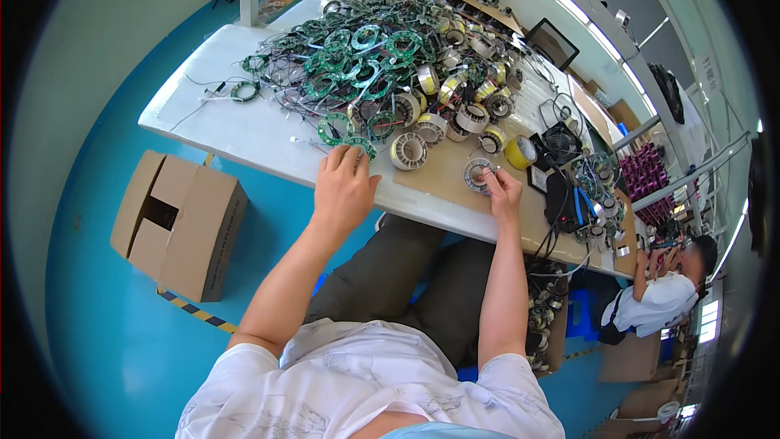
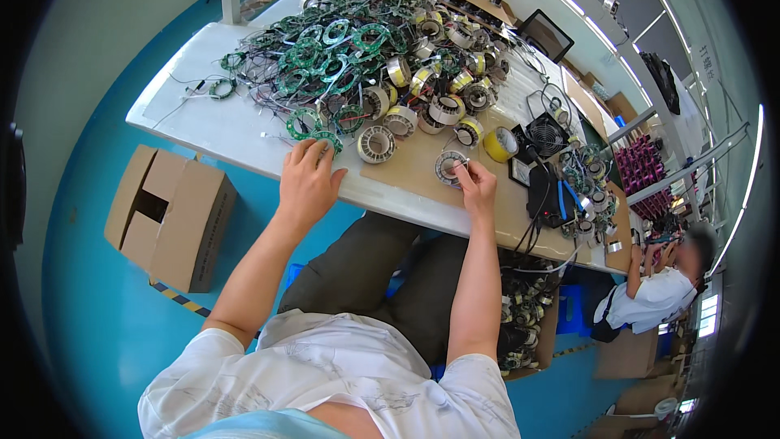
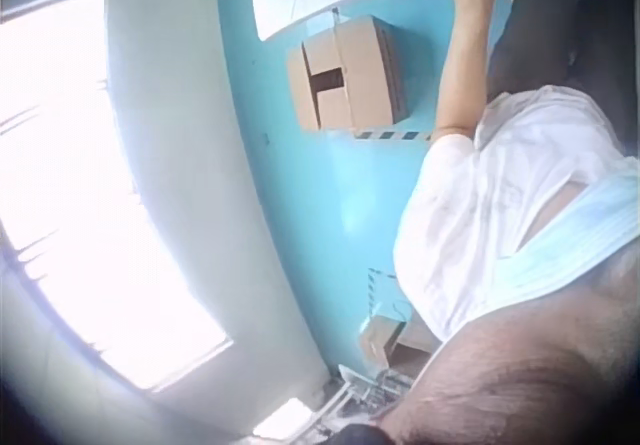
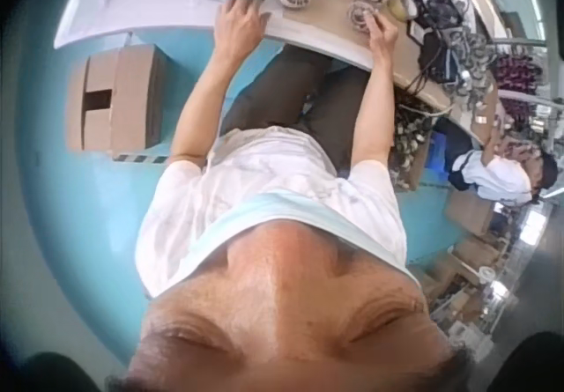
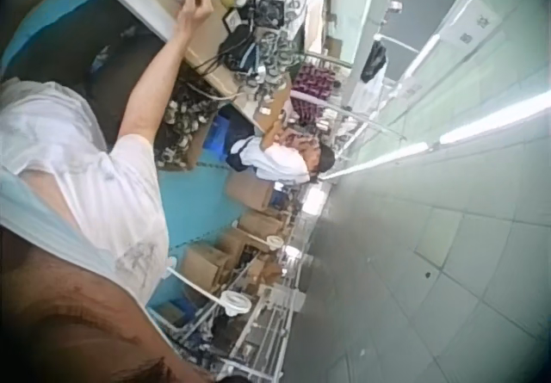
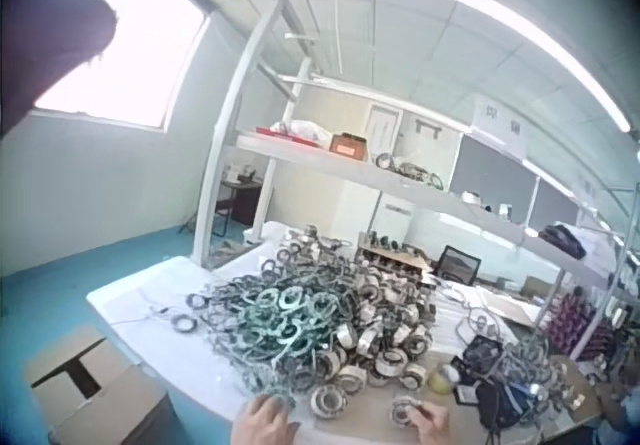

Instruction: Soldering wires onto small circular printed circuit boards at a manufacturing workbench.

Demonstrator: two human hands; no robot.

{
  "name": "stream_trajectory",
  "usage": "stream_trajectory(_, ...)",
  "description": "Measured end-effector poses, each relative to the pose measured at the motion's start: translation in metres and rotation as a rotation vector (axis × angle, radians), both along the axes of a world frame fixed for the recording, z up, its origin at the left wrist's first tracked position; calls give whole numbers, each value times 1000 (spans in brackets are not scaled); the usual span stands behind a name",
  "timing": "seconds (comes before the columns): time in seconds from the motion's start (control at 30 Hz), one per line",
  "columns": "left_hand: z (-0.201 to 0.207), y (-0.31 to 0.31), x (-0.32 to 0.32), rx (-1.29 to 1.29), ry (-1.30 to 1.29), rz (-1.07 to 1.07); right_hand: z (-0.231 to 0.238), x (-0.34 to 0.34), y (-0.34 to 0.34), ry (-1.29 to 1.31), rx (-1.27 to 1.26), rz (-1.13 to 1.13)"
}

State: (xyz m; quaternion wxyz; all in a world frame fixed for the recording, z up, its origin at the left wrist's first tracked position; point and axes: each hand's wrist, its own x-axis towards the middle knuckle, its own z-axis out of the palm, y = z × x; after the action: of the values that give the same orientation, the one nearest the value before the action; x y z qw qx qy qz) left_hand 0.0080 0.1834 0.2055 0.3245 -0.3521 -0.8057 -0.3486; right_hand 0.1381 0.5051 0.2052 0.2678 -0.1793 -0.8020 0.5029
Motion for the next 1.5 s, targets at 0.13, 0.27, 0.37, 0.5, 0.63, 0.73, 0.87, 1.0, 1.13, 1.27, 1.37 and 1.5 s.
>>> stream_trajectory(0.13, -8, -2, -30, -241, 8, -29, -1, -11, -1, 2, -64, -176)
stream_trajectory(0.27, 10, -3, -44, -266, 9, -127, 2, -5, 7, 141, -275, -343)
stream_trajectory(0.37, 42, -7, -59, 215, 72, -200, 5, 9, -10, 271, -46, -761)
stream_trajectory(0.5, 61, -10, -86, 414, -65, -190, 2, 24, -63, 333, 501, -463)
stream_trajectory(0.63, 59, 1, -122, 592, -279, -223, 29, -36, -134, 98, 696, -23)
stream_trajectory(0.73, 62, 4, -124, 459, -337, -291, 31, -61, -141, 39, 906, 87)
stream_trajectory(0.87, 65, -15, -98, 291, -73, -391, 19, -86, -133, 77, 955, 77)
stream_trajectory(1.0, 49, -30, -74, 276, -105, -308, 21, -109, -127, 59, 967, 121)
stream_trajectory(1.13, 55, -45, -69, 304, -627, -214, 31, -108, -132, 17, 991, 109)
stream_trajectory(1.27, 82, -50, -103, 408, -681, -274, 42, -101, -146, 140, 1122, 56)
stream_trajectory(1.37, 120, -44, -122, 372, -546, -243, 42, -115, -151, 330, 1236, 222)
stream_trajectory(1.5, 130, -40, -147, 349, -326, -417, 34, -135, -162, 260, 1321, 307)
